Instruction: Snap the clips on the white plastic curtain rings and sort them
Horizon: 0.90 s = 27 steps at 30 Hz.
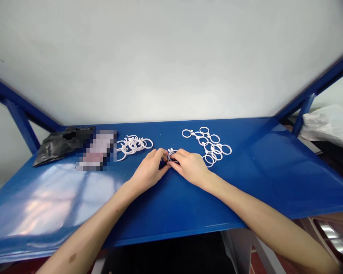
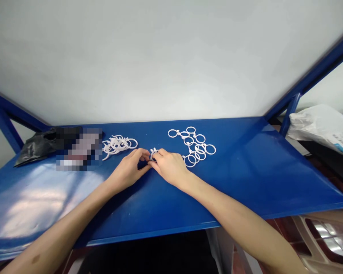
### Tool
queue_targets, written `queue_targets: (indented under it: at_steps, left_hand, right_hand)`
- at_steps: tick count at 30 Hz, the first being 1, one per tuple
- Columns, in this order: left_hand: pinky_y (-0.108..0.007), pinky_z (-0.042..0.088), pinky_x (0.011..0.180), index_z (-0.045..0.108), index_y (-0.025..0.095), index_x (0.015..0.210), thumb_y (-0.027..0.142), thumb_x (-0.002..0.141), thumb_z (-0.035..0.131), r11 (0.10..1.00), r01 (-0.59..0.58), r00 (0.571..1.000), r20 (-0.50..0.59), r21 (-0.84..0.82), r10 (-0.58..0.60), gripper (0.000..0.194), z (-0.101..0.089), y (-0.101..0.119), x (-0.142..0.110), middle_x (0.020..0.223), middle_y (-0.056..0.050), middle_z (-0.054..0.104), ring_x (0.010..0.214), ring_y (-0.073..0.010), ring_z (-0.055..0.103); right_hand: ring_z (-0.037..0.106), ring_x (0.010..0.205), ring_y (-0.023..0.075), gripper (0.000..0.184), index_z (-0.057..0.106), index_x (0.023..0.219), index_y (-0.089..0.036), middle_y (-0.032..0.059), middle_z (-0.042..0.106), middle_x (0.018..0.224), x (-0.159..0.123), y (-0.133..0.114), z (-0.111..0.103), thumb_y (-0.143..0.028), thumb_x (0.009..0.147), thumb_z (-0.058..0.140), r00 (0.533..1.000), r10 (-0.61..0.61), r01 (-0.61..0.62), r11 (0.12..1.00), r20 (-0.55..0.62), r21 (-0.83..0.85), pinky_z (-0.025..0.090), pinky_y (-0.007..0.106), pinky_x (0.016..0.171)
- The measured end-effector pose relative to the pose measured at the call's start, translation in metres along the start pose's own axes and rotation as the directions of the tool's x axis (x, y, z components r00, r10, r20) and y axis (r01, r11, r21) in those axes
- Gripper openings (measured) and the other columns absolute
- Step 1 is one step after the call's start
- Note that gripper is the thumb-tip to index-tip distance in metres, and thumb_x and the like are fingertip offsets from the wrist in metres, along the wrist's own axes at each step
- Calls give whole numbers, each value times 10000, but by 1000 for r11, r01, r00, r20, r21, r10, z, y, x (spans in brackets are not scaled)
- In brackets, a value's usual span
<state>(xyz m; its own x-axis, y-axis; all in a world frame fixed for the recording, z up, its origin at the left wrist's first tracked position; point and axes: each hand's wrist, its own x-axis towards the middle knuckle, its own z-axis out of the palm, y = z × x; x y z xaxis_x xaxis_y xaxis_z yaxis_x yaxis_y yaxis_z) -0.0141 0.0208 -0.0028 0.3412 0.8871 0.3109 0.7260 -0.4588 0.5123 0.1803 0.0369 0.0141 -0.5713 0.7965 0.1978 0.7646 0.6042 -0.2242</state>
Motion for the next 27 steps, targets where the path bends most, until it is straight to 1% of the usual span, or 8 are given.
queue_targets:
  at_steps: [5, 8, 11, 13, 17, 22, 24, 27]
  left_hand:
    - [-347, 538, 814, 529, 216, 1001, 188, 900, 649, 996, -61, 998, -24, 69, 63, 159, -2, 1, -2, 982, -26, 633, 919, -205, 635]
    - [-348, 538, 832, 549, 216, 976, 177, 908, 648, 992, -94, 996, 6, 78, 94, 126, -3, 2, -1, 1009, -26, 626, 932, -200, 635]
    - [-366, 539, 872, 582, 216, 1023, 173, 918, 644, 990, -112, 994, 23, 88, 110, 129, -3, 2, -1, 1058, -35, 633, 970, -208, 643]
    - [-373, 540, 889, 592, 216, 1055, 179, 926, 639, 988, -118, 993, 17, 95, 117, 142, -2, 1, -1, 1079, -42, 639, 993, -214, 647]
    - [-375, 545, 882, 589, 210, 1098, 200, 943, 629, 986, -116, 993, -10, 120, 118, 161, -1, 0, -2, 1097, -53, 658, 988, -218, 656]
    - [-386, 547, 865, 573, 209, 1135, 210, 946, 627, 979, -125, 991, -21, 161, 130, 197, -1, 1, -2, 1081, -60, 692, 1007, -244, 653]
    - [-388, 547, 862, 571, 210, 1138, 215, 955, 615, 979, -127, 991, -20, 160, 132, 188, -1, 2, -1, 1083, -60, 700, 1001, -244, 653]
    - [-390, 546, 845, 573, 208, 1139, 208, 978, 571, 980, -123, 991, -23, 159, 128, 161, -3, 4, -1, 1057, -56, 710, 960, -237, 655]
  right_hand:
    - [681, 803, 184, 373, 693, 1212, -196, 87, 671, 1148, -6, 16, -20, -473, 1015, 539, 993, -96, 99, 995, -67, 34, 505, 309, 624]
    - [664, 931, 212, 304, 701, 1180, -209, 107, 602, 1277, -6, 30, -29, -416, 970, 629, 977, -206, 207, 978, -48, 30, 557, 343, 712]
    - [637, 1052, 246, 195, 715, 1109, -207, 112, 562, 1331, -4, 37, -27, -314, 957, 657, 963, -269, 269, 963, -6, 20, 579, 403, 837]
    - [636, 1077, 241, 146, 714, 1073, -201, 110, 559, 1323, -2, 37, -20, -265, 977, 625, 962, -273, 272, 960, 8, 62, 584, 408, 872]
    - [672, 978, 201, 169, 699, 1106, -178, 108, 581, 1245, -1, 34, -8, -265, 988, 615, 974, -227, 220, 957, 12, 190, 593, 391, 893]
    - [684, 941, 198, 224, 694, 1148, -167, 102, 596, 1199, -1, 34, -6, -289, 963, 659, 981, -195, 188, 944, 0, 272, 591, 388, 913]
    - [689, 947, 202, 227, 694, 1154, -168, 106, 590, 1222, -1, 34, -7, -283, 961, 661, 980, -197, 186, 940, 7, 287, 591, 397, 921]
    - [690, 995, 209, 185, 706, 1130, -175, 120, 553, 1334, -1, 32, -7, -240, 971, 636, 978, -210, 198, 932, 5, 304, 589, 414, 939]
